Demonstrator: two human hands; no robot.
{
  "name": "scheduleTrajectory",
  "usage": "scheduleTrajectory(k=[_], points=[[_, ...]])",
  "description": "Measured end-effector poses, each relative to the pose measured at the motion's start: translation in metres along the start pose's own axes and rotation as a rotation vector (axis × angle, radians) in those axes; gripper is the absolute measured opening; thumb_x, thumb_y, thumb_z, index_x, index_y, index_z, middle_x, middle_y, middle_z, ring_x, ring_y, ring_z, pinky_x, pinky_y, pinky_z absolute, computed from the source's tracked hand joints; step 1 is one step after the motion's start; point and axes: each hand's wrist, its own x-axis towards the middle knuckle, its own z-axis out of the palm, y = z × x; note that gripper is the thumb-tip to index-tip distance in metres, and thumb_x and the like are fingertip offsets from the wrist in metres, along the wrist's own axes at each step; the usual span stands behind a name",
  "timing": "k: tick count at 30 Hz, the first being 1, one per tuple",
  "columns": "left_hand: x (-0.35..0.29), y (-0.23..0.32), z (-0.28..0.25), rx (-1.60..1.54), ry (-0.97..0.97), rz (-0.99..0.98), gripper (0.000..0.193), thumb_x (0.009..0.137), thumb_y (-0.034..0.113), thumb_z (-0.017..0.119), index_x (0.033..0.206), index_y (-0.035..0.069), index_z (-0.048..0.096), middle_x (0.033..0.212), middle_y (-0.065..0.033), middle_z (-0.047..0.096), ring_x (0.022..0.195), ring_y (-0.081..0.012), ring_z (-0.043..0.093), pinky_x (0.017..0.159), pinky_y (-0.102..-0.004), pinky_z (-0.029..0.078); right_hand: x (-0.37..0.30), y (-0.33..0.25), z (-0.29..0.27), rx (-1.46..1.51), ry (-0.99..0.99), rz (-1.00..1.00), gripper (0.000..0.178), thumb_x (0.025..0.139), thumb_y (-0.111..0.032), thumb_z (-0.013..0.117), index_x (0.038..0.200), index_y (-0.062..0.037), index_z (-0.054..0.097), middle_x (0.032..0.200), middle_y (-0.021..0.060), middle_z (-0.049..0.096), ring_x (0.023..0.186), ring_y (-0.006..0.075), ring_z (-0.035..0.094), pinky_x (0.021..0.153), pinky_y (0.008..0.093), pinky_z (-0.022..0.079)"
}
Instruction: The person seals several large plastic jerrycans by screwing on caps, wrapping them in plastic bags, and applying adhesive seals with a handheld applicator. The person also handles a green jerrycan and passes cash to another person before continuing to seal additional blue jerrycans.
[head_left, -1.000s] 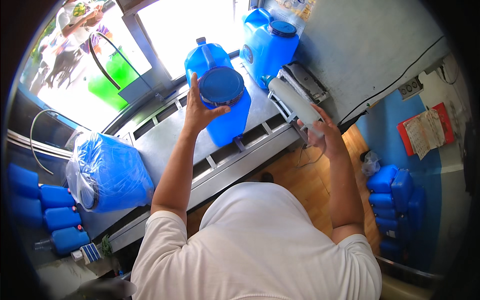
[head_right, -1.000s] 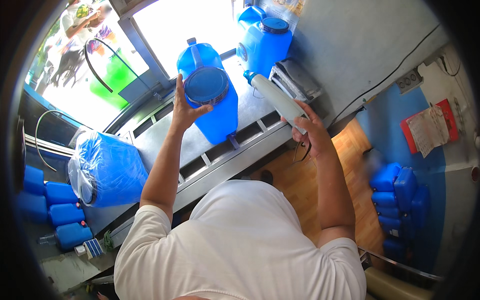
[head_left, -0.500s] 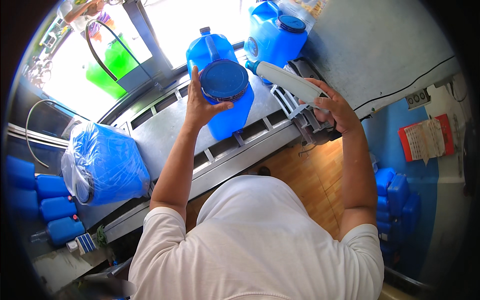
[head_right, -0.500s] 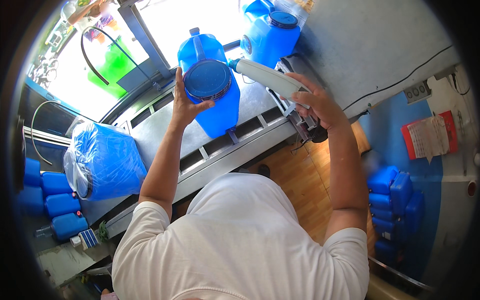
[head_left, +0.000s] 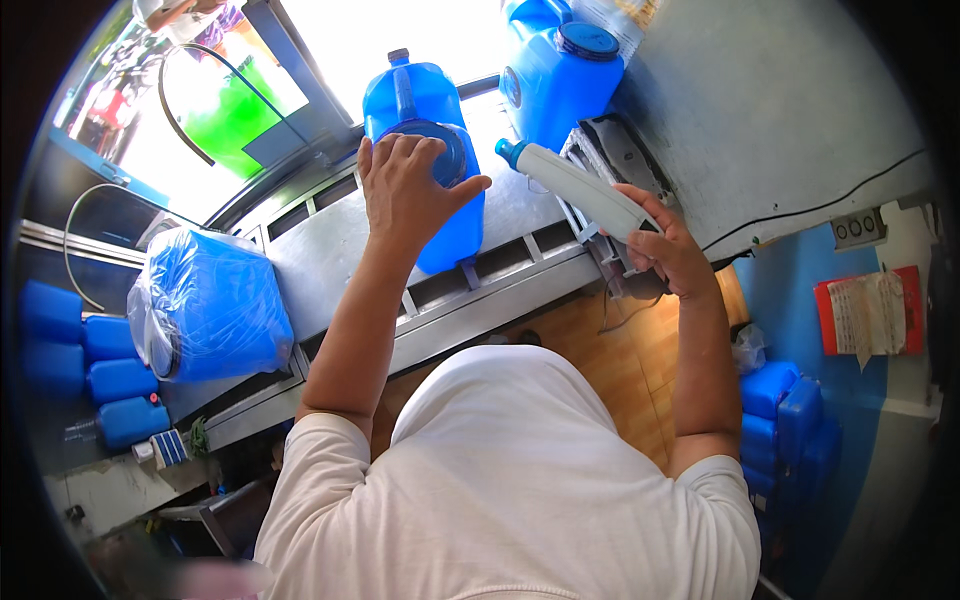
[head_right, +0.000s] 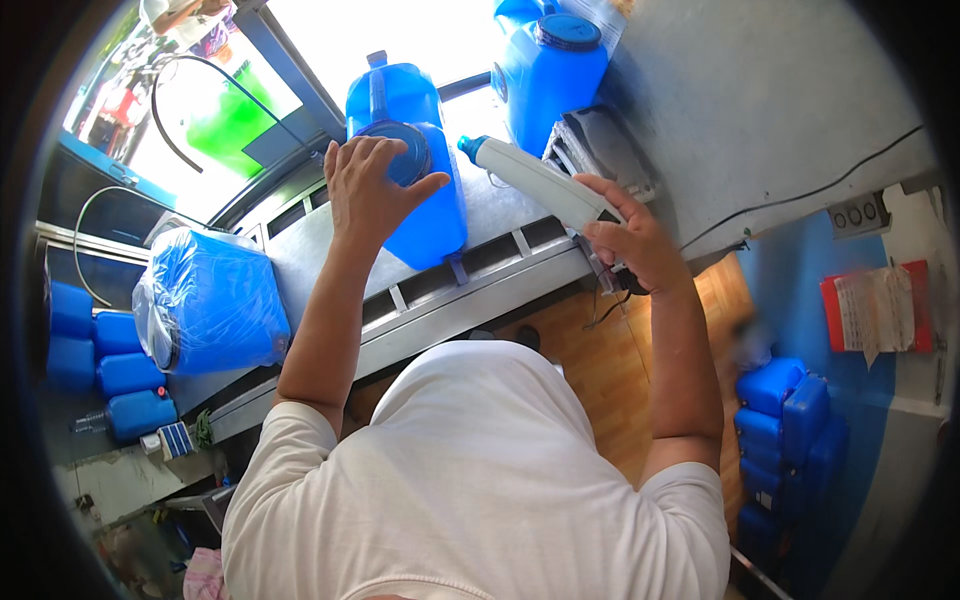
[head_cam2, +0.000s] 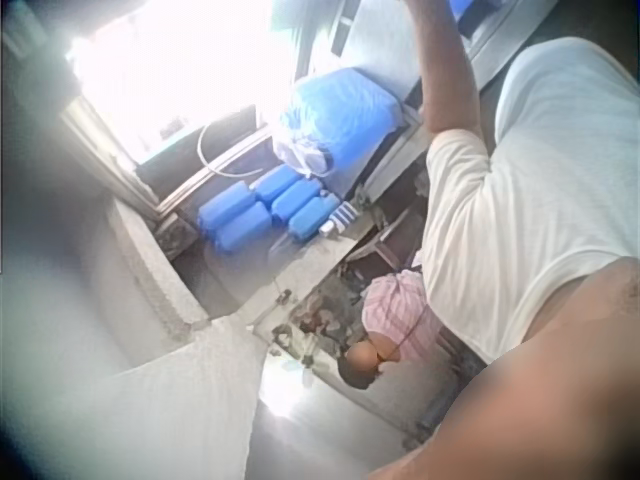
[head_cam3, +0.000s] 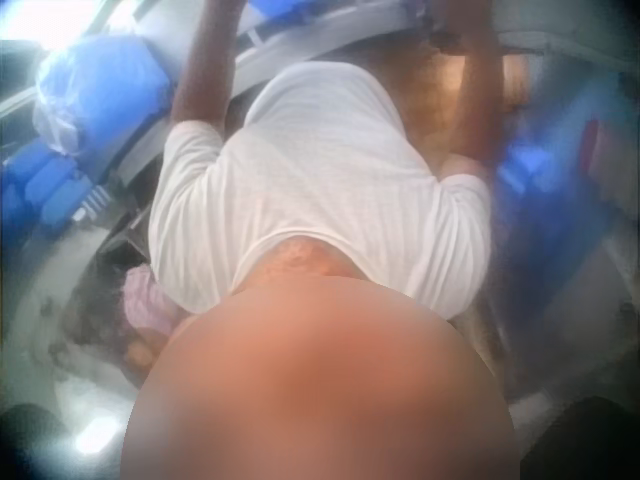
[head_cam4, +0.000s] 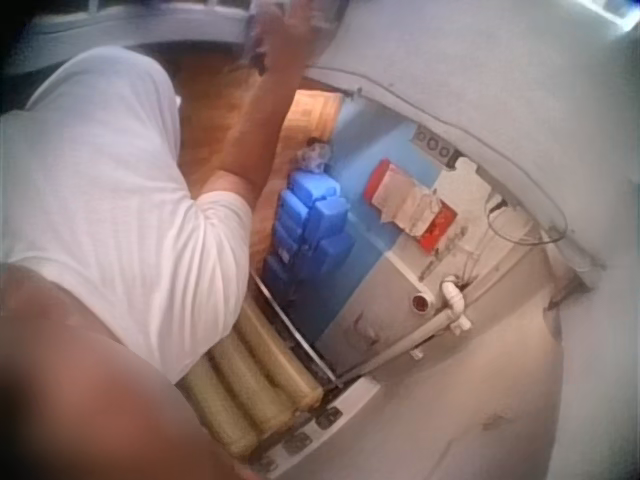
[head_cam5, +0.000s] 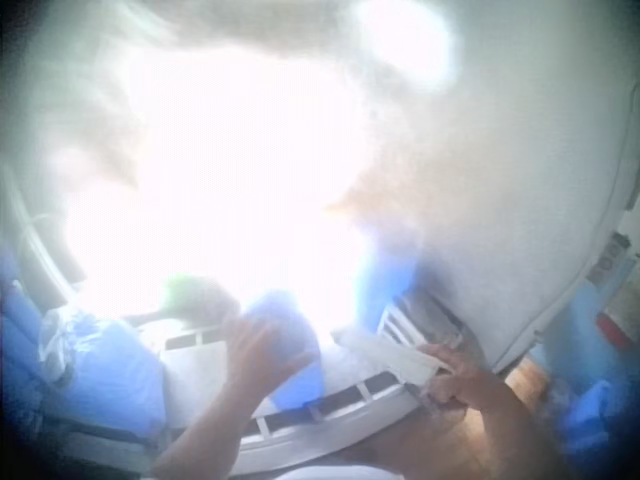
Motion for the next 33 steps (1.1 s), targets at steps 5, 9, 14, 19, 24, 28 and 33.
scheduleTrajectory(k=[5,9,14,19,24,28,33], points=[[0.020,0.027,0.008,0.144,-0.091,-0.159,0.050,0.069,0.055,0.084,0.095,0.013,0.074,0.107,-0.0061,0.070,0.114,-0.0273,0.061,0.110,-0.0474,0.035,0.015,0.007,-0.023,0.004,-0.065,-0.009,0.062,0.083,-0.014,0.065,0.144,-0.0103,0.052,0.082,-0.0008,0.057,0.062,0.0036,0.047,0.057,0.0198,0.040],[0.023,0.032,0.018,0.172,-0.065,-0.252,0.036,0.073,0.043,0.083,0.089,0.012,0.075,0.104,-0.0065,0.072,0.108,-0.0287,0.064,0.103,-0.0445,0.041,0.030,0.010,-0.039,0.008,-0.119,-0.009,0.066,0.081,-0.011,0.063,0.145,-0.0083,0.049,0.096,0.0068,0.064,0.062,0.0033,0.046,0.058,0.0193,0.043],[0.019,0.035,0.027,0.175,0.005,-0.306,0.034,0.077,0.040,0.079,0.094,0.011,0.077,0.105,-0.0059,0.070,0.107,-0.0272,0.063,0.104,-0.0443,0.040,0.046,0.009,-0.053,-0.032,-0.198,-0.016,0.066,0.080,-0.011,0.061,0.145,-0.0076,0.050,0.102,0.0089,0.067,0.062,0.0035,0.047,0.059,0.0196,0.044],[0.020,0.033,0.026,0.155,0.012,-0.299,0.034,0.075,0.039,0.081,0.090,0.009,0.075,0.106,-0.0066,0.071,0.109,-0.0317,0.064,0.103,-0.0455,0.043,0.060,0.004,-0.053,-0.024,-0.285,-0.027,0.065,0.080,-0.012,0.062,0.143,-0.0076,0.051,0.102,0.0076,0.066,0.063,0.0045,0.047,0.059,0.0205,0.044],[-0.011,0.008,0.019,0.183,0.201,-0.068,0.083,0.068,0.050,0.088,0.136,0.013,0.059,0.141,-0.0158,0.055,0.132,-0.0340,0.052,0.116,-0.0461,0.035,0.067,0.001,-0.048,-0.095,-0.313,-0.034,0.064,0.080,-0.011,0.061,0.143,-0.0088,0.052,0.099,0.0049,0.063,0.063,0.0046,0.047,0.058,0.0209,0.043],[-0.051,-0.026,0.033,-0.336,0.219,-0.301,0.140,0.054,0.054,0.095,0.159,0.018,0.009,0.152,-0.0214,0.037,0.139,-0.0365,0.043,0.116,-0.0507,0.035,0.058,-0.001,-0.044,-0.123,-0.291,-0.002,0.065,0.079,-0.011,0.061,0.143,-0.0095,0.052,0.094,0.0017,0.060,0.064,0.0045,0.047,0.058,0.0212,0.043],[-0.063,-0.051,0.065,-0.884,0.187,-0.387,0.153,0.052,0.041,0.100,0.159,0.014,-0.007,0.148,-0.0192,0.041,0.138,-0.0337,0.045,0.115,-0.0460,0.039,0.040,-0.007,-0.027,-0.198,-0.252,0.003,0.069,0.075,-0.011,0.061,0.143,-0.0104,0.052,0.094,0.0020,0.060,0.063,0.0046,0.047,0.058,0.0213,0.042]])
